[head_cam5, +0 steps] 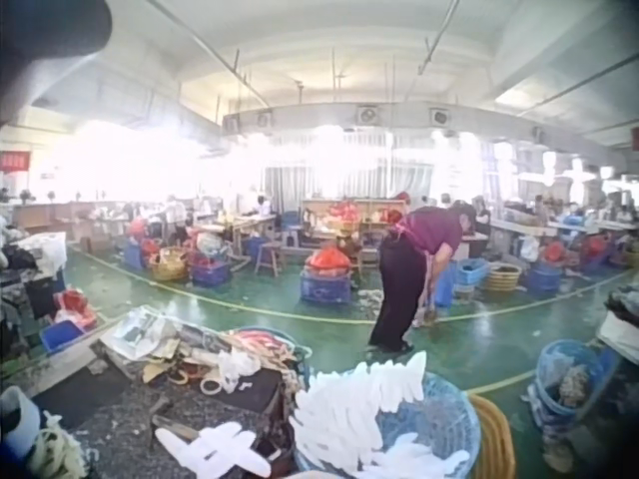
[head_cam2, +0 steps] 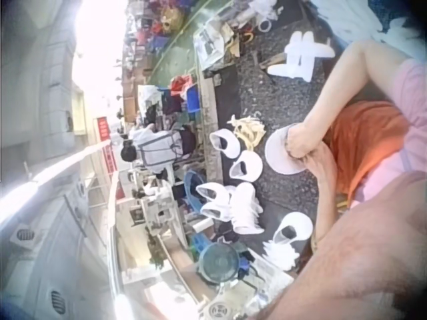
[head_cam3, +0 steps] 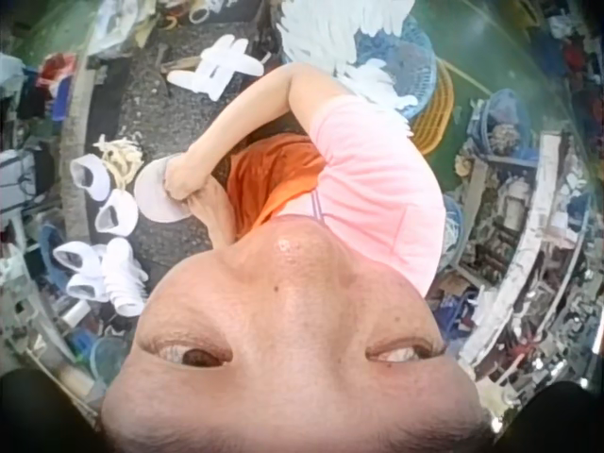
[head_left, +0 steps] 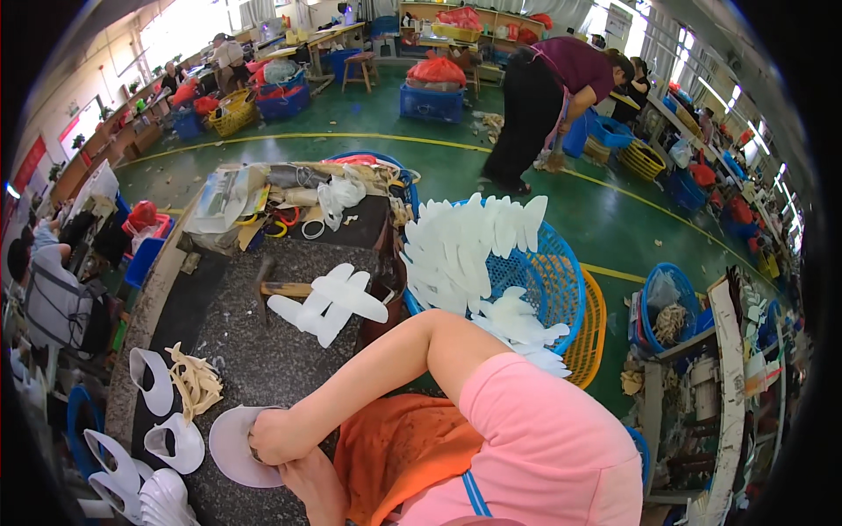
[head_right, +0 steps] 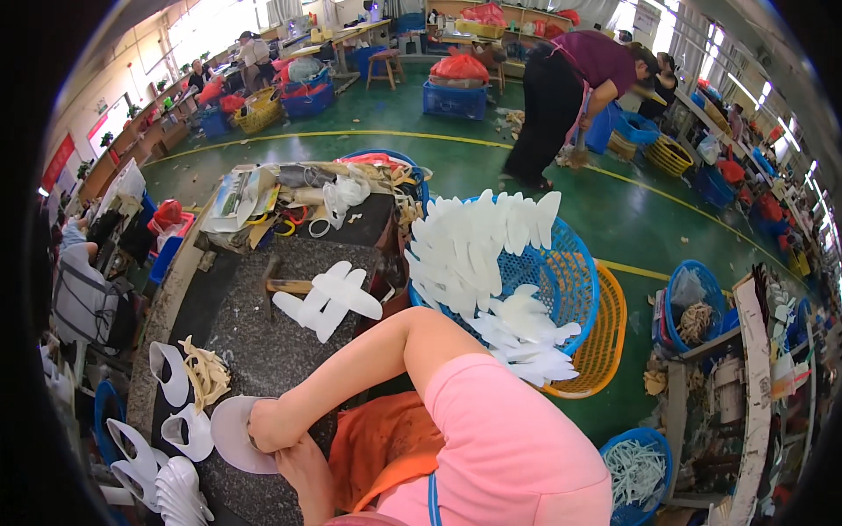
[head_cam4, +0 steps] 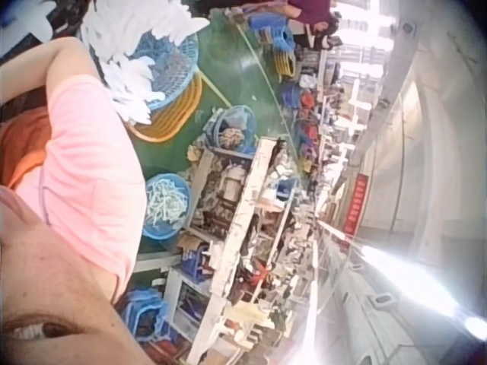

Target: The person assembles shoe upper components by inserting, folding, and pressing reinforcement lining pieces into the collar sections by hand.

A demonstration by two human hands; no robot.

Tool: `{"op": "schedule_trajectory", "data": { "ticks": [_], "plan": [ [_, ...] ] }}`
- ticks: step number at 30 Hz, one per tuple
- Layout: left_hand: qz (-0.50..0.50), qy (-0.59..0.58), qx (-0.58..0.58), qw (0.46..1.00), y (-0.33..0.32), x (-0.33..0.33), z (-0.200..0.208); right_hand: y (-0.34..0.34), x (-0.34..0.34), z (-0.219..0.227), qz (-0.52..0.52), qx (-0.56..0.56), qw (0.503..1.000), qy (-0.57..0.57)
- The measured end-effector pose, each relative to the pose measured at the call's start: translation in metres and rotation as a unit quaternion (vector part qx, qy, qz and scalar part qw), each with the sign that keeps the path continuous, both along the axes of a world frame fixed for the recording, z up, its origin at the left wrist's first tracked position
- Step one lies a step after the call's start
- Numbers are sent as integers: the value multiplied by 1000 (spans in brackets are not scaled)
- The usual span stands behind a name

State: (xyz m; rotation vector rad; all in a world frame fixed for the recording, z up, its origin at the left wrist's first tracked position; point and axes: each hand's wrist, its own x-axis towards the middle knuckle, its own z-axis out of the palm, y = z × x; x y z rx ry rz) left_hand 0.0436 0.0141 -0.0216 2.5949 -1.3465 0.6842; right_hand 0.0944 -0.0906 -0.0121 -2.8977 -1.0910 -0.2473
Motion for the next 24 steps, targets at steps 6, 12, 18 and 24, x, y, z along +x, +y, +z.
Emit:
{"op": "schedule_trajectory", "data": {
  "ticks": [6,12,18,24],
  "plan": [
    [2,33,51,998,-2,-6,6,-25,-22,16,-22,120,992,-17],
    [28,-23,59,998,-6,-11,11,-23,-14,25,-38,15,997,59],
    [35,2,100,994,-3,-12,6,-31,-4,4,22,92,995,6],
    [32,-17,79,996,-6,-10,7,-26,0,7,-13,51,999,4]
  ]
}}
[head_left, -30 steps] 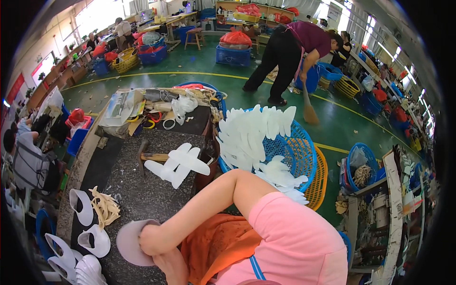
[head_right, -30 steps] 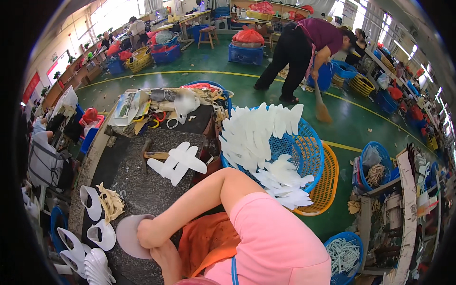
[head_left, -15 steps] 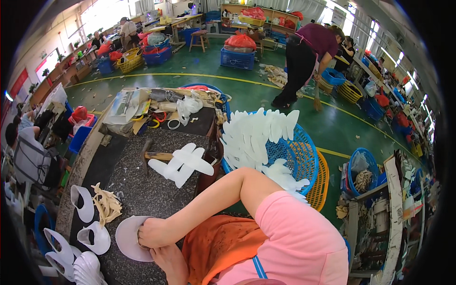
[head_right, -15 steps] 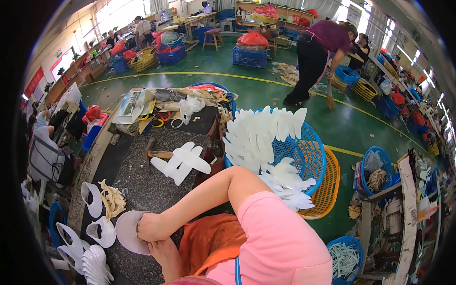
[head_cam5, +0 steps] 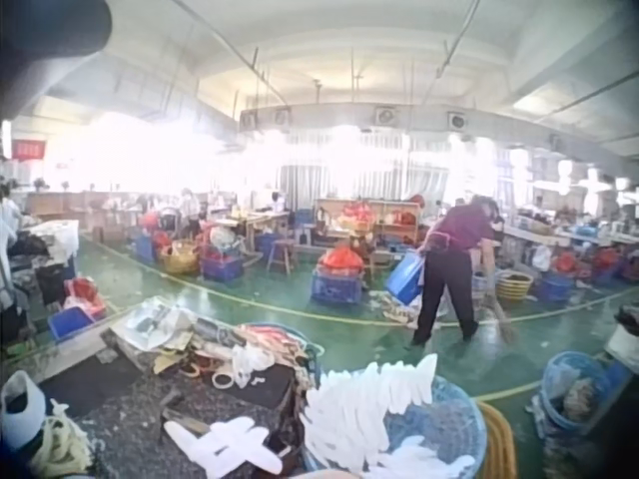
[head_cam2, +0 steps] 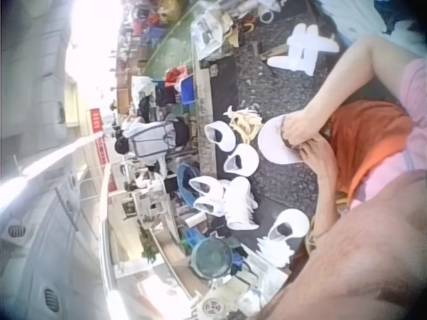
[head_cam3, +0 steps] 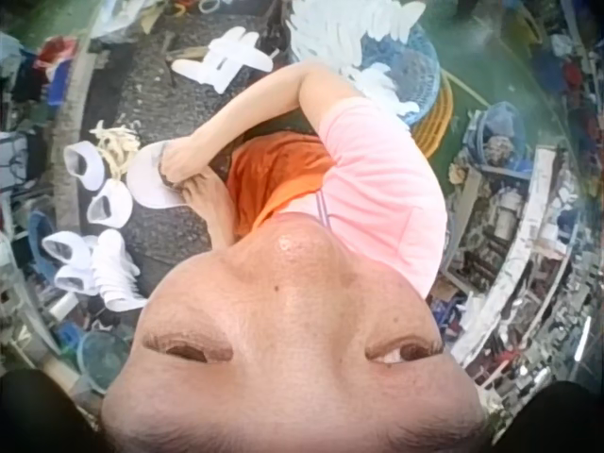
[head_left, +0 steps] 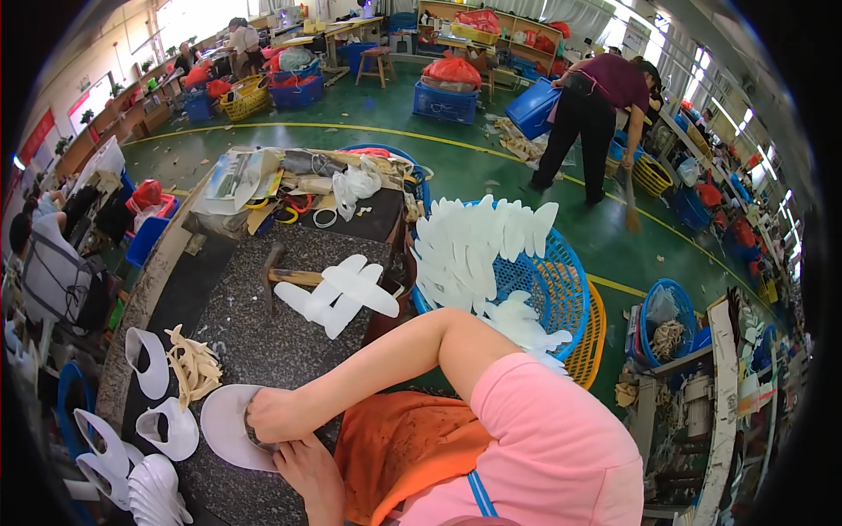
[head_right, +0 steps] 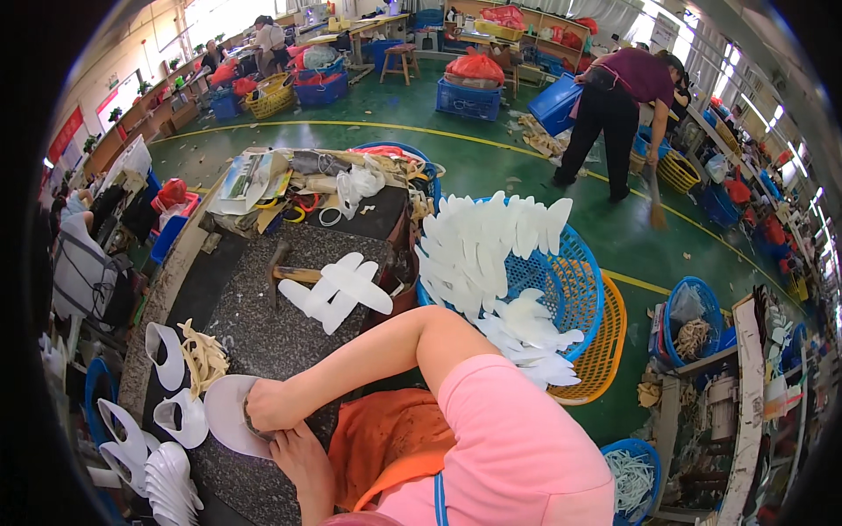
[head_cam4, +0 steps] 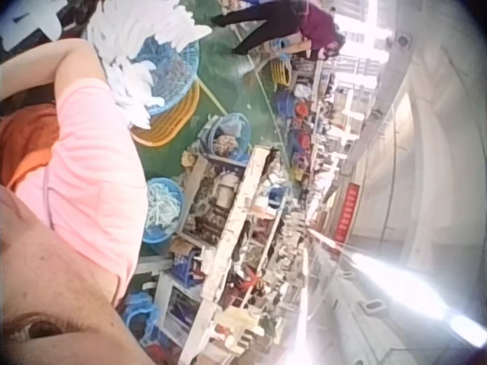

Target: The person assembles shoe upper components by inserting, folding, and pressing reinforcement lining pieces into the collar sections by hand.

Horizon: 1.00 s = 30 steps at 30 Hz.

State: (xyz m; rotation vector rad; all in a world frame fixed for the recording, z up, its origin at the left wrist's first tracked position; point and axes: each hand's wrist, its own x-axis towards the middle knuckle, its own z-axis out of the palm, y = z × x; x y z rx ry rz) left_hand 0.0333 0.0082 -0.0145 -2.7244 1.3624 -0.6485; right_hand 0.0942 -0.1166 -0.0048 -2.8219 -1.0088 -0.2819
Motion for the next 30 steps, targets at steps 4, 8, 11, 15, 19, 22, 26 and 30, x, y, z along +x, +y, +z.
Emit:
{"op": "schedule_trajectory", "data": {
  "ticks": [4,8,11,15,19,22,26,30],
  "plan": [
    [-16,-6,-16,1000,-3,1,-2,0,-2,6,-32,1,999,36],
    [-18,-9,6,1000,5,4,-6,3,-6,3,-30,20,999,-4],
    [-82,-28,-96,992,3,16,-26,24,-13,-21,-86,-19,996,35],
    [-124,-23,-37,991,21,20,-20,55,-1,-55,-144,26,989,10],
    [-98,-19,-63,993,16,15,-15,39,-5,-20,-85,5,995,51],
    [-76,-20,-29,996,16,15,-16,27,-4,-9,-69,-11,995,74],
    [-4,7,110,994,32,13,-25,24,-2,0,-37,-26,995,85],
    [-16,81,50,995,13,8,-10,17,-1,-7,-70,28,992,99]
  ]
}}
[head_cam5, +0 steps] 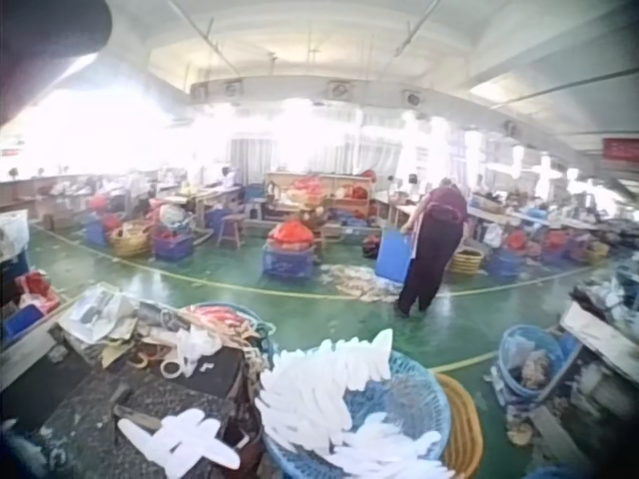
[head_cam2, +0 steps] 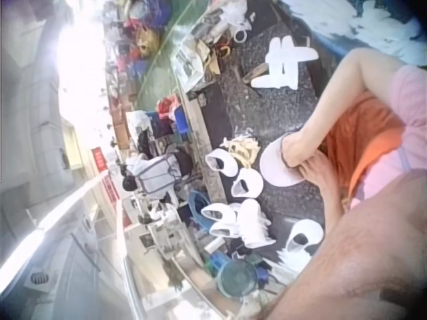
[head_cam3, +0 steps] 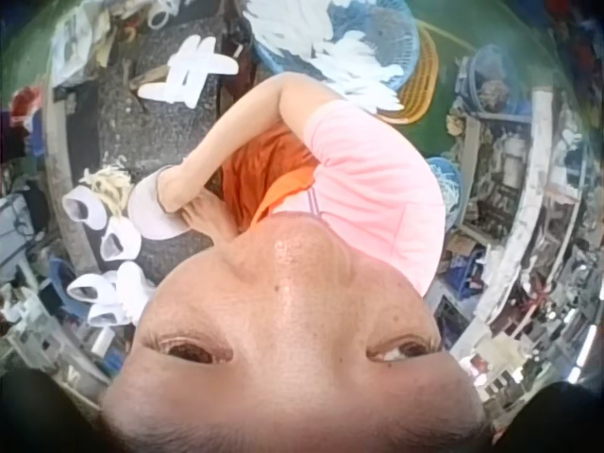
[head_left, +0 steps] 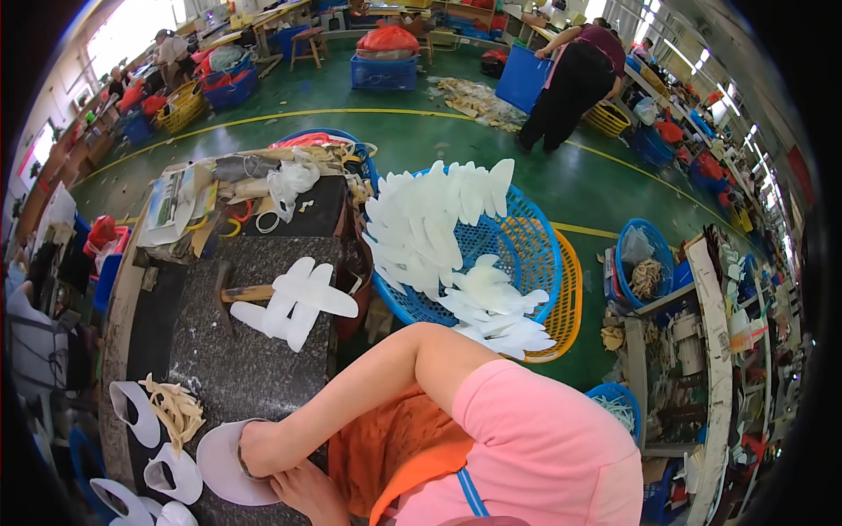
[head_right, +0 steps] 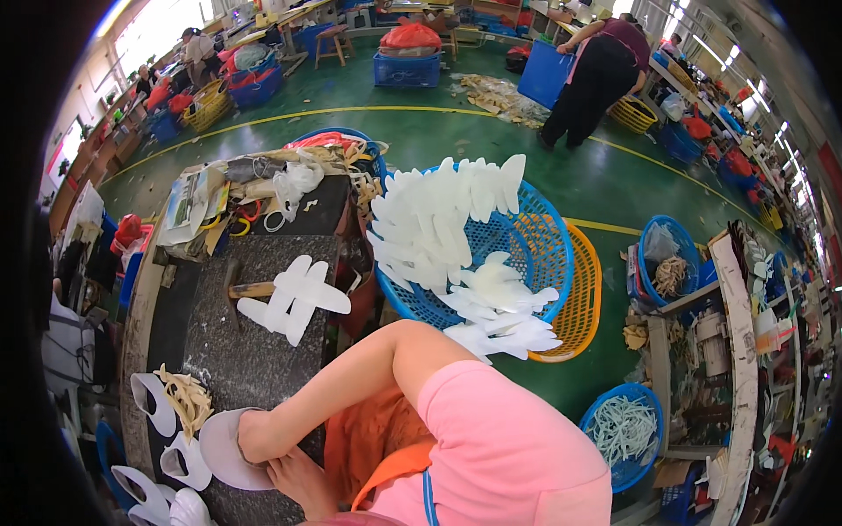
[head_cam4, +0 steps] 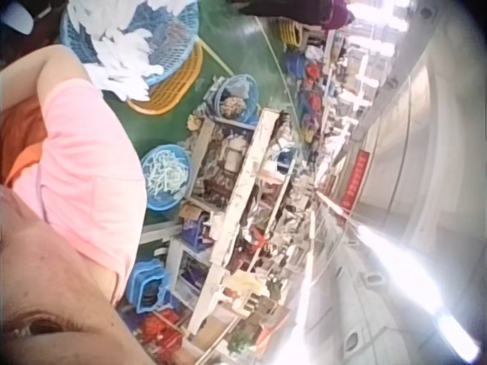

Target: The person assembles shoe upper components by inserting, folding, and pressing reinforcement lining pieces into the collar sections by hand.

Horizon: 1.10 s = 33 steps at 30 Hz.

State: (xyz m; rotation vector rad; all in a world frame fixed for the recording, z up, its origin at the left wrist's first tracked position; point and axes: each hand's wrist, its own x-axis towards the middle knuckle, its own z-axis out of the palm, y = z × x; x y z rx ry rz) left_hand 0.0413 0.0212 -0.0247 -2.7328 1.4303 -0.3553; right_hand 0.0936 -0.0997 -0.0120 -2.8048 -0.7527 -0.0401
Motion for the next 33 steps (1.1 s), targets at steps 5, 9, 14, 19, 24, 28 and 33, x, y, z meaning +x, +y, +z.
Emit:
{"op": "schedule_trajectory", "data": {
  "ticks": [5,9,14,19,24,28,33],
  "plan": [
    [13,39,-28,999,-3,-4,13,-8,-20,13,28,26,999,-39],
    [-17,-24,-96,995,-1,0,-11,-19,-34,24,-3,29,999,-43],
    [-20,7,-73,997,-5,-7,14,-22,-18,9,-1,87,993,-76],
    [-8,-2,-86,996,-8,-7,20,-21,-8,5,18,89,994,-63],
    [-6,4,-65,998,-7,-6,17,-26,-17,12,21,79,995,-60],
    [-17,-25,-90,995,-7,-4,8,-19,-25,24,-4,42,999,-10],
    [-19,-26,-91,995,-5,-3,2,-24,-26,12,13,59,998,-35]
  ]
}}
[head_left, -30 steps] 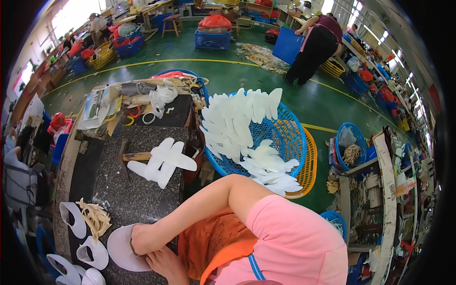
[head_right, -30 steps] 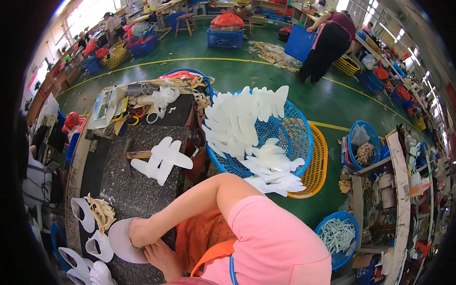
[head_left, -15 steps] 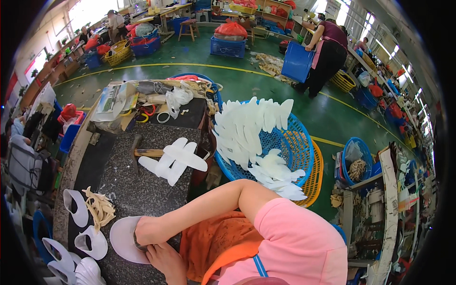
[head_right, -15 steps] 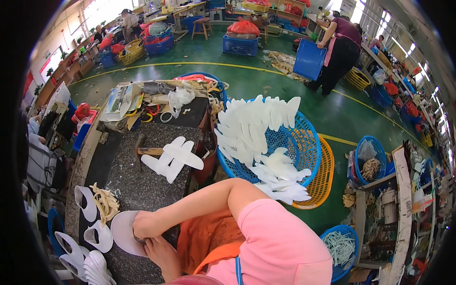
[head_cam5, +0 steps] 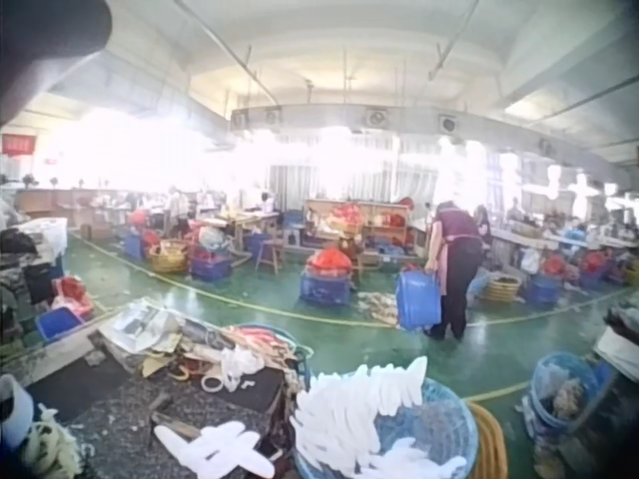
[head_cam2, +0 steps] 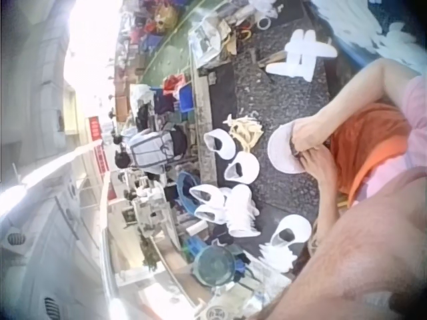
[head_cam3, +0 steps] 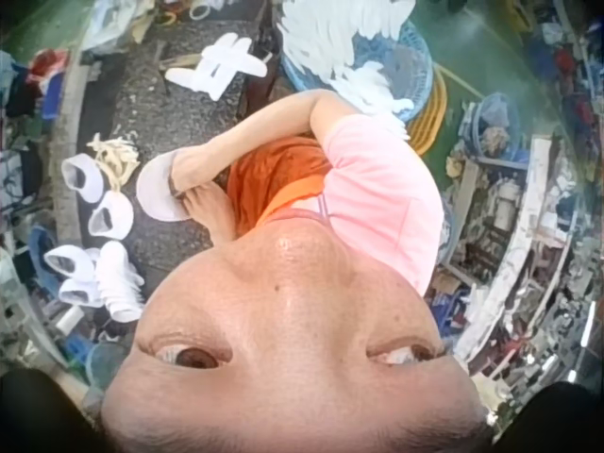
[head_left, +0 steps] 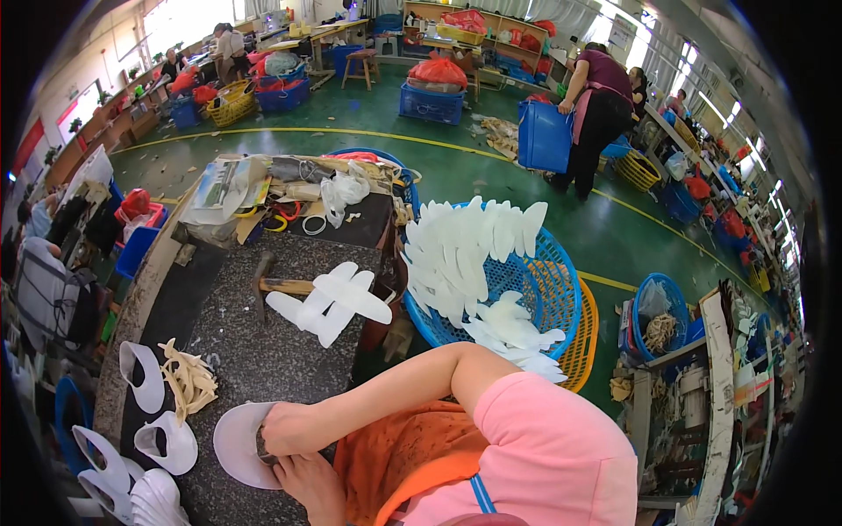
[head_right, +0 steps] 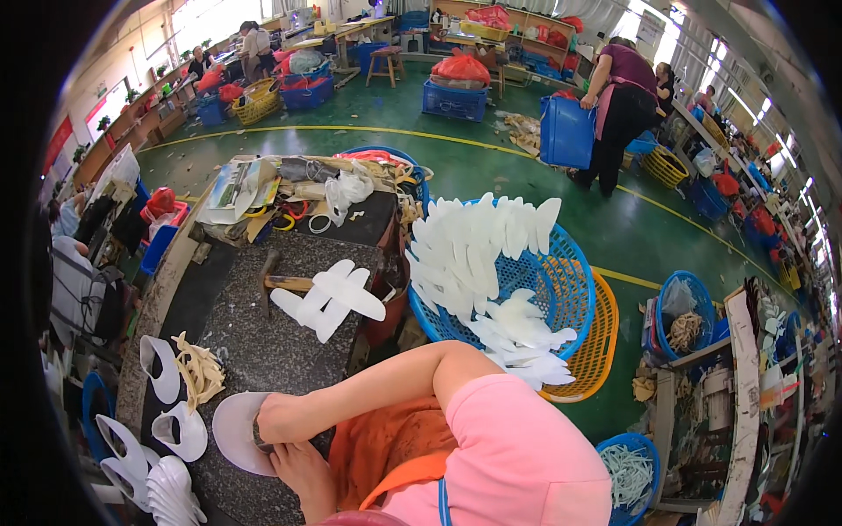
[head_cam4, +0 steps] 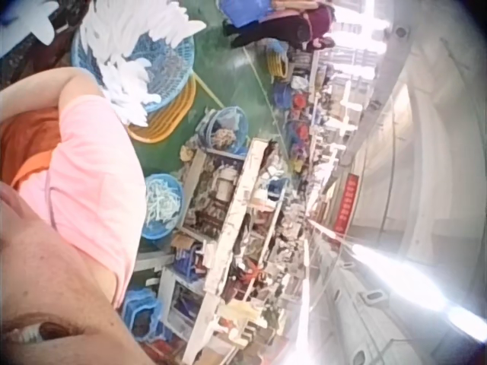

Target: The person assembles shoe upper components by inserting, folding, and pressing reinforcement lining pieces into the collar sections by hand.

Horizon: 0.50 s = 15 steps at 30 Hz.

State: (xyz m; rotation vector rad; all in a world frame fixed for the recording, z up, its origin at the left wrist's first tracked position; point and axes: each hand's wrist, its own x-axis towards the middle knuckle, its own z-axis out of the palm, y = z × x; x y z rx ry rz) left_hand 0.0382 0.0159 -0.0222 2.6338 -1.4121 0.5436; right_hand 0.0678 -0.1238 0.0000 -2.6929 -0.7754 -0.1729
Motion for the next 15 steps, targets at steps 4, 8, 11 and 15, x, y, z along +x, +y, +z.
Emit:
{"op": "schedule_trajectory", "data": {
  "ticks": [4,8,11,15],
  "plan": [
    [23,2,13,1000,1,0,4,-7,6,-4,11,45,999,-12],
    [32,8,12,999,0,0,4,-8,8,-6,14,25,999,-17],
    [6,7,-17,1000,3,6,1,-11,7,-8,10,32,999,-20],
    [42,48,-14,998,12,5,6,-1,10,-8,-13,39,999,-27]
  ]
}}
